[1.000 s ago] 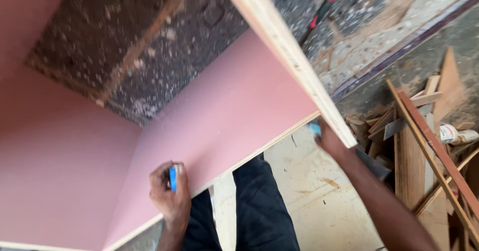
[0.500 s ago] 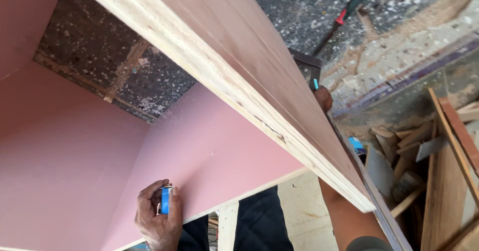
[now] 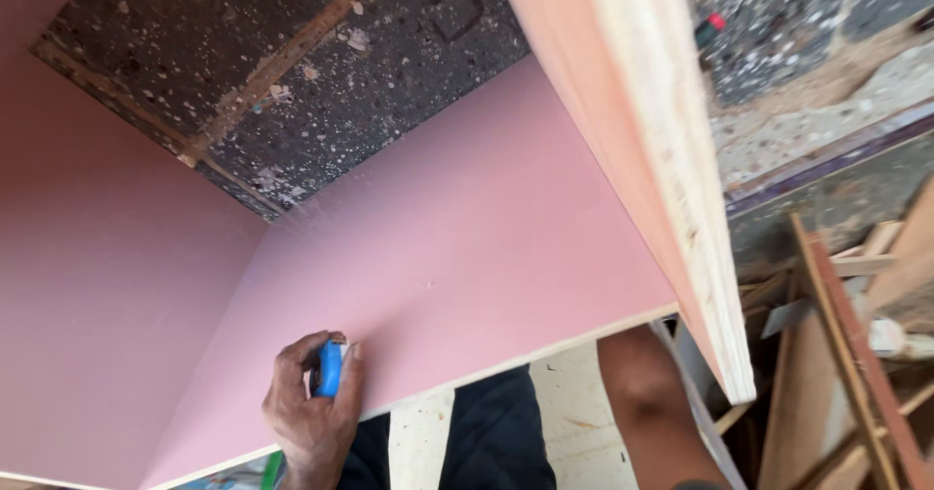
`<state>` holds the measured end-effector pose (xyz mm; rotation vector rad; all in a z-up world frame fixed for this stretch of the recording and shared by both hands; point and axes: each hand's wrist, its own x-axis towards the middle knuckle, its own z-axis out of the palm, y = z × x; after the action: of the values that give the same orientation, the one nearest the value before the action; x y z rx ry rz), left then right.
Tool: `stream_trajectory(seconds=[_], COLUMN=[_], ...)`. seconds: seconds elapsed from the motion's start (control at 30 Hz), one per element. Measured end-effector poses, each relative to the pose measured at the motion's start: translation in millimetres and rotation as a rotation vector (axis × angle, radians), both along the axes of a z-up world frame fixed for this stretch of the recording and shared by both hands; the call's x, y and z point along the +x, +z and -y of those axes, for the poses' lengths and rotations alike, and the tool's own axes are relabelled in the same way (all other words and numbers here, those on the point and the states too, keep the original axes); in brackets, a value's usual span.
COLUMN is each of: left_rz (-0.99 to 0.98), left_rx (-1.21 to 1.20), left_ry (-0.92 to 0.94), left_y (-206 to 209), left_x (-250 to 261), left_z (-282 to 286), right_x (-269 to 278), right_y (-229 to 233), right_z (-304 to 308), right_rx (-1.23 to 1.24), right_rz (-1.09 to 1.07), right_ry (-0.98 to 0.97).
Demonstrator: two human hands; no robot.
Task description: The person measures and marks a pink wooden cabinet using a tape measure, a square ruler, and a pencil. They measure the interior and exterior edges of the cabinet, marking lines for cuts or assembly.
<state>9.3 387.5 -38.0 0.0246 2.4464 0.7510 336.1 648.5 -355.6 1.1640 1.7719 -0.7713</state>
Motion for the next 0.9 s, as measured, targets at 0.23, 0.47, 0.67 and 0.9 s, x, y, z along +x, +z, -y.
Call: stream_trajectory(seconds=[0.23, 0.47, 0.67, 0.9], left_rz=[0.011, 0.213, 0.167, 0.046], left_rx=[0.140, 0.641, 0.843, 0.238], left_ry=[0.026, -0.205, -0.304, -0.301], left_y=[7, 42, 61, 81], left_x=[-4, -12, -7, -18], left_z=[14, -10, -17, 73], right_x=[1, -143, -210, -199], right_y=[124, 357, 398, 391], right_z=[83, 89, 75, 56], right_rx=[0.062, -0.328, -0.590, -0.337], right_rz=[-0.222, -0.668, -0.741, -0.841], right_ry=[-0.132, -0.489, -0.477, -1.146])
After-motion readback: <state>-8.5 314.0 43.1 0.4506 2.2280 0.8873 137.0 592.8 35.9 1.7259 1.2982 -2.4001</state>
